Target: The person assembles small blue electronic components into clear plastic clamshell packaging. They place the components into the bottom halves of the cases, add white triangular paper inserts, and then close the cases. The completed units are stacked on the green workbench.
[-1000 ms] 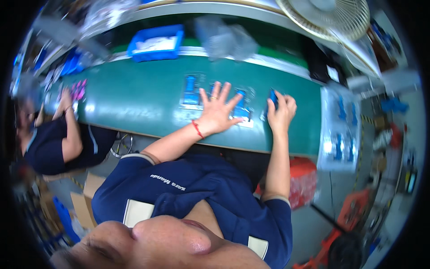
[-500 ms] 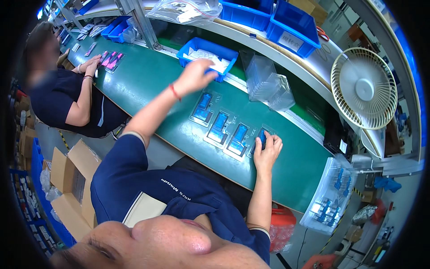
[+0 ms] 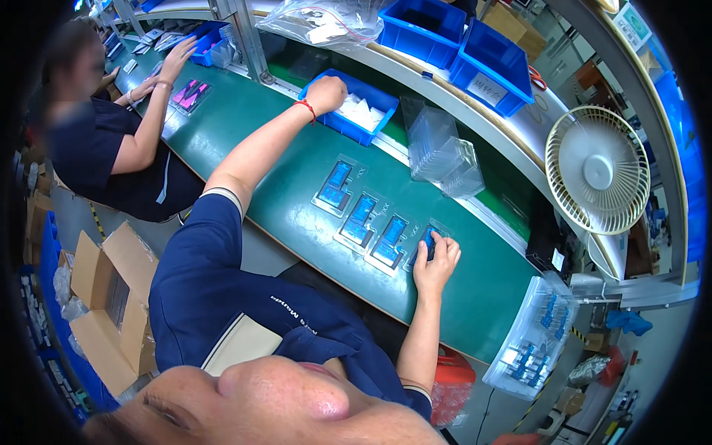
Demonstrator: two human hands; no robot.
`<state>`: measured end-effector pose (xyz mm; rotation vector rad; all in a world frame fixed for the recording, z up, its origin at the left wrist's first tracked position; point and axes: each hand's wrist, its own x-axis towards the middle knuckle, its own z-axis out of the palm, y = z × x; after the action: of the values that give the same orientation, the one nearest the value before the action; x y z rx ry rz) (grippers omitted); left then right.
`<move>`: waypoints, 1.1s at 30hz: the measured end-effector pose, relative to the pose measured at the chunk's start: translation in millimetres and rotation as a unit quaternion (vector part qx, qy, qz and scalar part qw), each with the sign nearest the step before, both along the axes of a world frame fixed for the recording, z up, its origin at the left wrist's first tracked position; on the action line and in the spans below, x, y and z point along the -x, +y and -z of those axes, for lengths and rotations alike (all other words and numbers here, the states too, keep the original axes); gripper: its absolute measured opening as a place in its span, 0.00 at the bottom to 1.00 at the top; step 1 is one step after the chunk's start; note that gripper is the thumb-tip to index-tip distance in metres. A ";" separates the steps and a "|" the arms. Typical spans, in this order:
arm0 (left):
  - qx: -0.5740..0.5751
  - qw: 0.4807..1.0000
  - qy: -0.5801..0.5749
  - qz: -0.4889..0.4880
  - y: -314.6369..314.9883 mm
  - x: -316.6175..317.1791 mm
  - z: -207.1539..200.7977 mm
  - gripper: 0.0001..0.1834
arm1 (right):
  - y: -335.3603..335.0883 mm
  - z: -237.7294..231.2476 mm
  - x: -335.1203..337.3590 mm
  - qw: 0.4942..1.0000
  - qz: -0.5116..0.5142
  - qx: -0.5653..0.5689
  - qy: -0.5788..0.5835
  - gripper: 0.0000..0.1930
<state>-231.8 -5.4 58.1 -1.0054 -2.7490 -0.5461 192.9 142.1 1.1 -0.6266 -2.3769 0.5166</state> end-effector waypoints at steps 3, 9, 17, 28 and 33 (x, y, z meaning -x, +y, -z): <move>-0.148 0.989 -0.004 0.025 -9.1 2.4 1.1 0.08 | -0.9 -0.5 0.6 1.000 -0.005 0.002 0.001 0.15; -0.472 0.794 -0.383 -0.017 -16.4 -9.5 -20.7 0.11 | 1.2 -3.2 0.4 0.998 0.018 0.028 0.062 0.14; -0.498 0.659 -0.556 0.097 -46.9 -139.9 9.0 0.11 | -54.0 -45.4 93.5 0.933 -0.134 0.302 0.142 0.14; -0.544 0.610 -0.572 0.064 -104.5 -194.7 44.9 0.12 | -104.4 -22.3 153.4 0.807 -0.231 0.535 0.096 0.06; -0.564 0.606 -0.561 0.002 -117.5 -194.5 44.0 0.12 | -99.9 -15.4 155.7 0.840 -0.192 0.502 0.075 0.07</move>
<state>-37.3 -122.9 14.1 -0.2208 -1.9271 -3.1543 37.2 42.2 16.6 -0.4762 -1.9296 1.9686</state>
